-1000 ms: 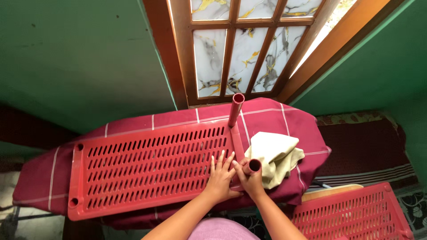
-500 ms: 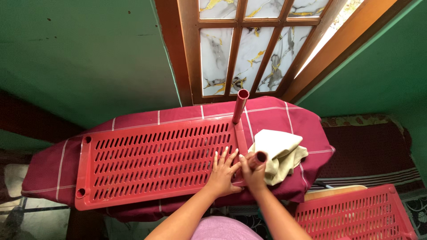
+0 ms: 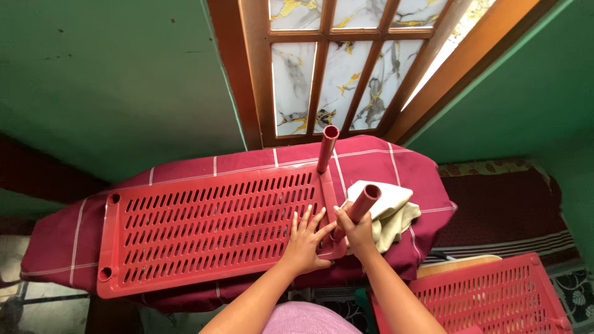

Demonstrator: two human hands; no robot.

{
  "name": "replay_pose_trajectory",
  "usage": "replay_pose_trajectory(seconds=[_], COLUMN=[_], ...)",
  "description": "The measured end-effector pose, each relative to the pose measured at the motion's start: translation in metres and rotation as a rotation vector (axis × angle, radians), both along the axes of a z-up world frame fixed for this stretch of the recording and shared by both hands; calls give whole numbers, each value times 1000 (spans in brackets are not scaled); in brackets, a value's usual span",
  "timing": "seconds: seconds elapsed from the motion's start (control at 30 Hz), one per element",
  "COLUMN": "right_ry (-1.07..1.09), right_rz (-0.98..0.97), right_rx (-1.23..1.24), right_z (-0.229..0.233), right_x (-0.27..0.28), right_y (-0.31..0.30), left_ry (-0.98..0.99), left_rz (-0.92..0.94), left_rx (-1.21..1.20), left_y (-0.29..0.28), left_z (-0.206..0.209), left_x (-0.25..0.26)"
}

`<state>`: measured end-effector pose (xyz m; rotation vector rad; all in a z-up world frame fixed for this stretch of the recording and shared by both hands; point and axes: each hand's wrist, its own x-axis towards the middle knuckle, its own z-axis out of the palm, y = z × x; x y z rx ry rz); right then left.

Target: The person disassembles a red plastic stool by removing the legs from the seat. They then wipe the seat with a cloth. The legs are placed on a nearby wooden tray.

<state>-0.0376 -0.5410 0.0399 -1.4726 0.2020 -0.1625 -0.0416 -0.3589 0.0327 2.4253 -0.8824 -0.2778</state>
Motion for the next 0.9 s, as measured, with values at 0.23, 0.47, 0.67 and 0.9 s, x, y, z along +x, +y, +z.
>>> replay_pose_trajectory(seconds=[0.23,0.47,0.67,0.9], right_ry=[-49,-41,-63,-45], right_rz=[-164,-235,-483,-617], right_rx=[435,562,427,123], right_z=[8,12,-7,-14], right_x=[-9,-35,-66,-145], right_y=[1,-21,-17,-39], left_ry=[92,104,438,643], left_rz=[-6,94,124,-55], left_rx=[-25,-478,-666,-659], left_y=[3,-18,-59,-102], left_z=[29,55,65,61], left_x=[1,-35,-55,-100])
